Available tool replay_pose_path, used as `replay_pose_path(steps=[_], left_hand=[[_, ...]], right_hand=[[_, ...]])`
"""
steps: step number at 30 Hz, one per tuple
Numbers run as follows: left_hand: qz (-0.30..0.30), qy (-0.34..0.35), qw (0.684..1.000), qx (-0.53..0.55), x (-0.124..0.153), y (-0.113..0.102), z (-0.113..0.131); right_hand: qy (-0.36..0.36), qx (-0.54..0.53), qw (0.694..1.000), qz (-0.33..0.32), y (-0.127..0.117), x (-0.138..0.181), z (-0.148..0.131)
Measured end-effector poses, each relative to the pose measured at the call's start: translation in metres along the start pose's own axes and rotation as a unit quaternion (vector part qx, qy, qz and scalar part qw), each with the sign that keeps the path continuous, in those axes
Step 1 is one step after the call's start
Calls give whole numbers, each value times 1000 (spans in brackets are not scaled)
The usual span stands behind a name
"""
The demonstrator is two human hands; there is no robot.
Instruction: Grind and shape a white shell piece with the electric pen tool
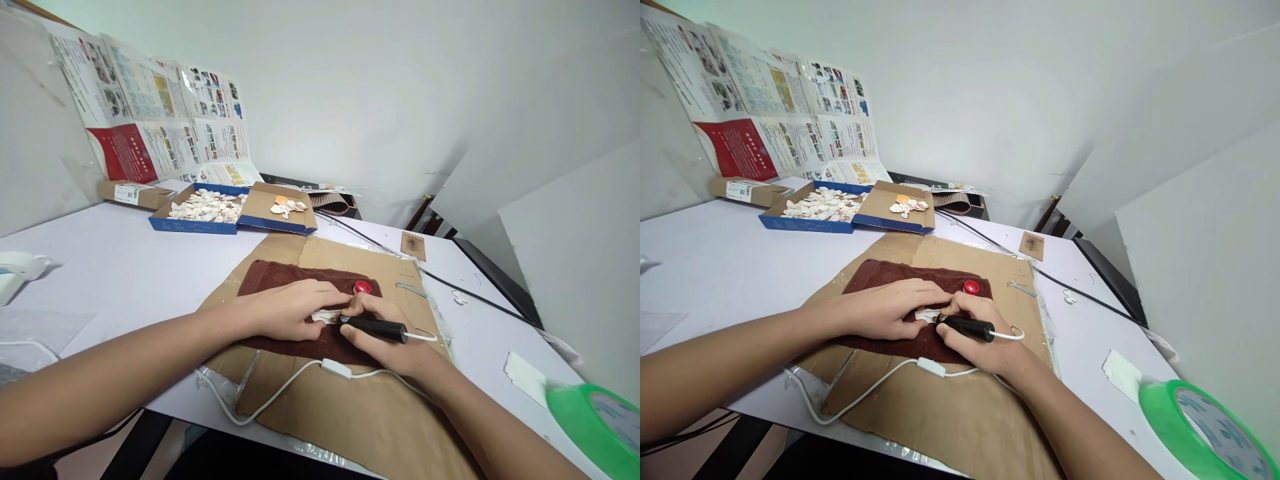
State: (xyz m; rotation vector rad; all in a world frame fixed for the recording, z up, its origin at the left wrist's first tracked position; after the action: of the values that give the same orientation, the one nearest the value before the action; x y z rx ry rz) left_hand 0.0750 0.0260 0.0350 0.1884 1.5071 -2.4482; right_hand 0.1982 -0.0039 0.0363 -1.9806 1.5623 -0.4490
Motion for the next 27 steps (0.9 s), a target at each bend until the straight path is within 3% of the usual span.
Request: replay_pose_path(steps=[11,17,27], left_hand=[[60,-15,998,-9,-5,5,-4],[27,-16,998,48,0,-3,-2],[-11,-76,995,57,7,-5,-16]], right_hand=[[-15,-1,1000,0,1,1,-6],[-6,3,1000,8,-1,2,-1],[-4,5,1000,3,0,2,-1]])
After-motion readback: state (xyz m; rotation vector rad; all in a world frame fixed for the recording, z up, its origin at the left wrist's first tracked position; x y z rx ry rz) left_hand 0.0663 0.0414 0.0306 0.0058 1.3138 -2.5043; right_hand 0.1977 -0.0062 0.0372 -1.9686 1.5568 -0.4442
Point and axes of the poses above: each hand's wrist, its own x-axis away from the middle knuckle, its own y-axis out of the palm, z = x × y, the point moved 8 cm from there along -x, towards the middle knuckle, and after that the axes turned 10 degrees about y, right-handed, at the moved point
